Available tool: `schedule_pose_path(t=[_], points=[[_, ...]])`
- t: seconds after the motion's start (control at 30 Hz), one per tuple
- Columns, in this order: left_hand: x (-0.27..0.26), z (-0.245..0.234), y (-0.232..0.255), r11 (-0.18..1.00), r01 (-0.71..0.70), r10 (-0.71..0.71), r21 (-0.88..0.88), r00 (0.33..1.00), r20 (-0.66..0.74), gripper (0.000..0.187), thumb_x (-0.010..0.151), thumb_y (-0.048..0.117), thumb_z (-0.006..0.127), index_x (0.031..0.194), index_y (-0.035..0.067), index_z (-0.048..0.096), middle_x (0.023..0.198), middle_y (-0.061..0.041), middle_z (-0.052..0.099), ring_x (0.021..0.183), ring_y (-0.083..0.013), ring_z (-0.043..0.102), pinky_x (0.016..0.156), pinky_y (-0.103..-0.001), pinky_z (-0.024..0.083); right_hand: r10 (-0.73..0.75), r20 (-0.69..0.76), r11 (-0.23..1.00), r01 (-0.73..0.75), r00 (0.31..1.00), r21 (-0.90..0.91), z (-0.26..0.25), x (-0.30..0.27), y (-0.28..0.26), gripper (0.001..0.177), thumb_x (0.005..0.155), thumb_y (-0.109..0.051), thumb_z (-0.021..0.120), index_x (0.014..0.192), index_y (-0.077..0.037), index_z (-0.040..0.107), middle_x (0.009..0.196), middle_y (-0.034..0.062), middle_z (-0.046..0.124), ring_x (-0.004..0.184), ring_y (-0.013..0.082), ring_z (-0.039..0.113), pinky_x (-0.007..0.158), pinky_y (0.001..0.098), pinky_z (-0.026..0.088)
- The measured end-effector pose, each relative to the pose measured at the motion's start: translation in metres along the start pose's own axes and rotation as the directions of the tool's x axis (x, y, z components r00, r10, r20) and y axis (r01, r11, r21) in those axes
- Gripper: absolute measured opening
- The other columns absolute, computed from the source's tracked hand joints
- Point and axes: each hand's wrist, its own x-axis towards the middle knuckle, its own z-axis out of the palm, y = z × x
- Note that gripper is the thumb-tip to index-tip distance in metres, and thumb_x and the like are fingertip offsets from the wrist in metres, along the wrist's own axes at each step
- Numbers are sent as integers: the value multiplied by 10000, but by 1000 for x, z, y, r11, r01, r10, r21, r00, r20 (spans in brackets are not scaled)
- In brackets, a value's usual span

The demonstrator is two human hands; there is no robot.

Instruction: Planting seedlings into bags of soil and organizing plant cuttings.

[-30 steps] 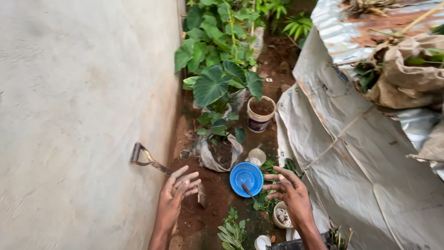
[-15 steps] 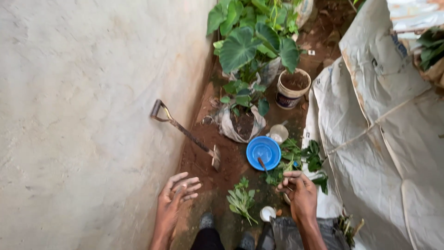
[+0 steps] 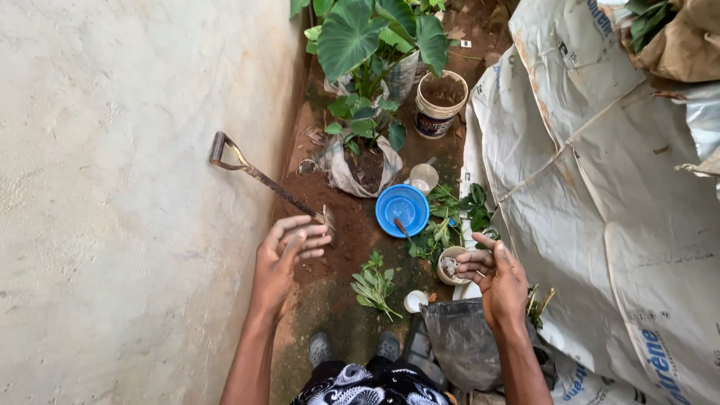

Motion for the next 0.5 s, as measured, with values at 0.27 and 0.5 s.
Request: schedule_pose_path(t=[0.27, 0.5], points=[[-28, -19, -33, 990, 139, -138, 24, 990, -23, 338, 1005, 231, 513, 1268, 47, 619, 1136, -170, 781, 1005, -253, 791, 868, -395, 652, 9, 43, 1000, -10, 999, 8, 30, -25, 9, 613, 1132, -405, 278, 1262, 105, 593, 895, 209, 719, 769, 249, 701, 707, 370, 585], [-46, -41, -49, 969, 245, -244, 6, 967, -78, 297, 997, 197, 531, 1240, 68, 643, 1103, -171, 793, 976, -269, 801, 830, -406, 660, -34, -56, 997, 30, 998, -72, 20, -31, -2, 480, 1125, -308, 291, 1228, 55, 587, 870, 193, 706, 740, 251, 702, 679, 380, 612]])
